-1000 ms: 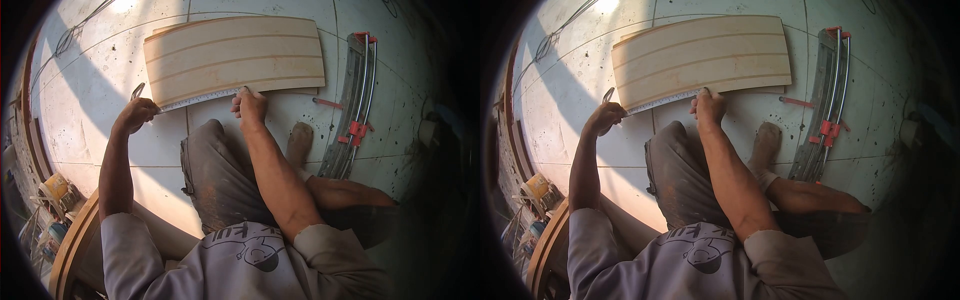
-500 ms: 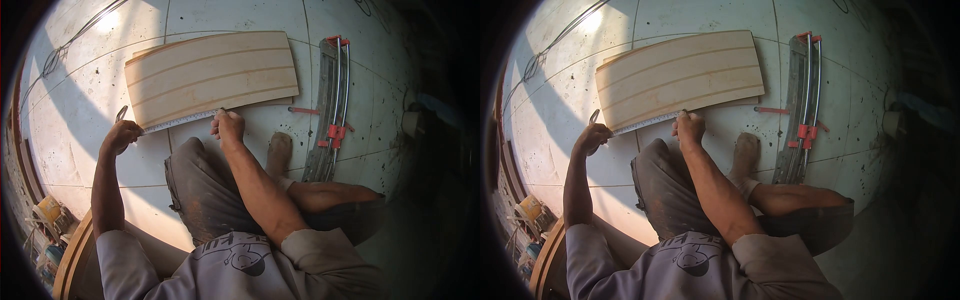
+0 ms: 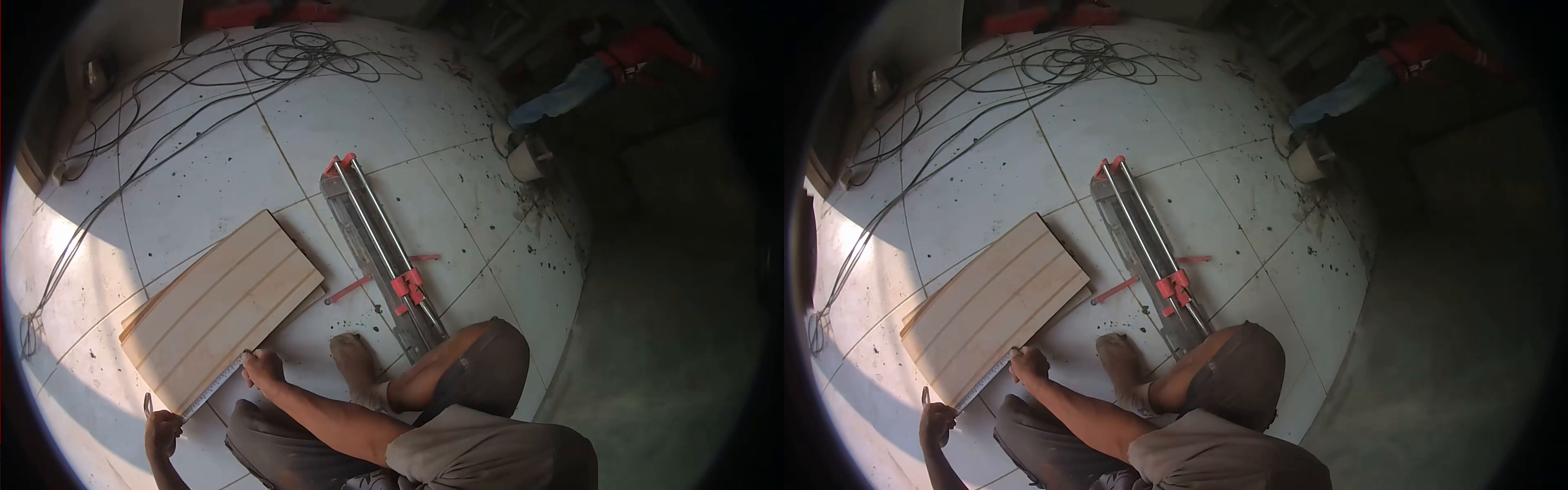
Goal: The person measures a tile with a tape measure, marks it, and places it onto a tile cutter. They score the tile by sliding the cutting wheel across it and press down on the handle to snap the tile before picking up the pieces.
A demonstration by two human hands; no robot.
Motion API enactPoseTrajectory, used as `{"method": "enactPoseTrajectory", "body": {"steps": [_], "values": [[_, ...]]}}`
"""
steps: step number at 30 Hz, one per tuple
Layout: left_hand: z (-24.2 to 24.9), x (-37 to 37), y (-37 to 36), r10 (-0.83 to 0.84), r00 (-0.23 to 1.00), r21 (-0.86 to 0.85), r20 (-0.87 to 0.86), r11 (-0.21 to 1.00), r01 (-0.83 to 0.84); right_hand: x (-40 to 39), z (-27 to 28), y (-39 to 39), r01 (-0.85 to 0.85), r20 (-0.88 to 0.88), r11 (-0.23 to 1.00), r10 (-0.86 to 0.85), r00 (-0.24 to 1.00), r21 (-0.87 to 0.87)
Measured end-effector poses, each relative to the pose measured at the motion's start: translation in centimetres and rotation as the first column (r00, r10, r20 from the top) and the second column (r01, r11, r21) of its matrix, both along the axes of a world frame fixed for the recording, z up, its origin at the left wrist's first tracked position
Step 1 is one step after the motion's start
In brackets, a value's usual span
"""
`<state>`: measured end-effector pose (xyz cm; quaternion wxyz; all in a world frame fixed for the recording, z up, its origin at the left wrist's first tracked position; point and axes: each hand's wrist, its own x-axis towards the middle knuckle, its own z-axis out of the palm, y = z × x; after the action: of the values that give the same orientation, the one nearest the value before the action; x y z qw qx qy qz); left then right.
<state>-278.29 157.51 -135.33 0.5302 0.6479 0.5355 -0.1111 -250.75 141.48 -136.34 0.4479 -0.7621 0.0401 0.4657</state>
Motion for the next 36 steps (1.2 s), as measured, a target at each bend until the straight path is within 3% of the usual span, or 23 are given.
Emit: {"method": "enactPoseTrajectory", "body": {"steps": [2,6,8,10,11,13,14,15,16,17,19,20,21,24,25,26,27,29,30,32,34,36], "values": [[-0.2,-0.2,0.2,-0.089,0.996,0.063,-0.019,0.994,0.090,-0.1,0.6,-0.1,0.019,-0.059,1.000,-0.020,0.998,-0.017],[1.4,0.5,-0.5,-0.014,1.000,0.025,0.027,1.000,0.013,0.3,0.5,0.3,-0.009,-0.039,0.998,0.007,0.999,-0.062],[0.7,-0.3,-0.4,-0.060,0.998,0.030,0.036,0.998,0.059,0.3,2.2,0.3,-0.028,-0.031,0.998,0.026,0.999,-0.051],[2.4,-0.2,-0.6,-0.348,0.936,0.145,0.057,0.930,0.337,0.8,2.4,0.3,-0.037,-0.014,0.999,0.037,0.999,-0.028],[2.7,-0.2,-0.5,-0.374,0.924,0.149,0.078,0.921,0.360,0.9,2.8,0.4,-0.041,-0.022,0.998,0.040,0.999,-0.050],[1.5,0.9,-0.5,0.024,0.999,-0.029,0.041,0.999,-0.023,0.5,1.8,0.0,-0.015,-0.037,0.998,0.013,0.999,-0.059],[0.7,0.7,-0.5,-0.023,0.997,0.040,-0.076,0.999,0.026,0.0,0.2,-0.7,0.000,-0.058,0.998,-0.004,0.998,-0.057],[1.4,1.2,-0.9,-0.044,0.993,-0.011,-0.112,0.999,0.043,-0.1,0.0,-1.5,0.026,-0.076,0.998,-0.029,0.997,-0.050],[0.1,-0.2,-1.3,0.013,1.000,-0.083,-0.011,0.996,-0.014,0.0,-0.6,-2.3,0.041,-0.137,0.998,-0.048,0.989,-0.052],[2.7,1.3,-2.2,-0.113,0.980,0.001,-0.162,0.993,0.114,-0.1,-0.3,-3.1,0.023,-0.108,0.997,-0.031,0.994,-0.078],[2.0,-0.5,-2.9,-0.129,0.989,0.013,-0.074,0.991,0.131,0.1,1.0,-3.7,-0.030,-0.077,0.999,0.029,0.997,-0.012],[4.3,0.1,-3.5,-0.156,0.984,0.029,-0.080,0.987,0.159,0.2,0.8,-3.7,-0.084,-0.056,0.996,0.086,0.995,0.044],[4.9,-0.7,-4.1,-0.072,0.997,0.008,-0.037,0.997,0.072,0.4,0.9,-3.8,-0.087,-0.071,0.980,0.101,0.992,0.178],[8.4,-0.3,-5.1,0.193,0.974,-0.018,0.116,0.981,-0.192,-0.7,3.8,-3.0,-0.188,-0.066,0.955,0.208,0.976,0.228],[9.8,0.3,-5.2,0.323,0.939,-0.085,0.117,0.945,-0.315,-1.7,4.1,-2.8,-0.355,0.095,0.878,0.343,0.934,0.321],[10.6,1.4,-5.4,0.325,0.938,-0.081,0.118,0.945,-0.317,-2.6,4.5,-2.7,-0.518,0.266,0.768,0.446,0.855,0.377],[11.3,2.7,-5.6,0.398,0.881,-0.062,0.254,0.916,-0.396,-3.6,5.3,-2.4,-0.520,0.268,0.765,0.448,0.853,0.380],[13.4,6.4,-6.3,0.494,0.730,-0.110,0.472,0.855,-0.507,-5.3,8.2,-1.5,-0.753,0.538,0.529,0.532,0.654,0.393],[14.5,8.7,-6.7,0.525,0.651,-0.169,0.549,0.832,-0.528,-5.0,10.2,-1.0,-0.753,0.540,0.523,0.529,0.655,0.399],[14.6,12.7,-7.3,0.465,0.591,-0.152,0.659,0.852,-0.501,-2.3,14.8,0.2,-0.764,0.371,0.441,0.687,0.625,0.470],[16.0,16.0,-7.8,0.376,0.624,-0.131,0.685,0.906,-0.402,1.2,18.4,0.0,-0.825,0.292,0.464,0.780,0.553,0.321],[16.4,18.8,-8.6,0.224,0.684,0.097,0.694,0.913,-0.396,5.7,19.9,-1.1,-0.888,0.394,0.459,0.815,0.425,0.010]]}}
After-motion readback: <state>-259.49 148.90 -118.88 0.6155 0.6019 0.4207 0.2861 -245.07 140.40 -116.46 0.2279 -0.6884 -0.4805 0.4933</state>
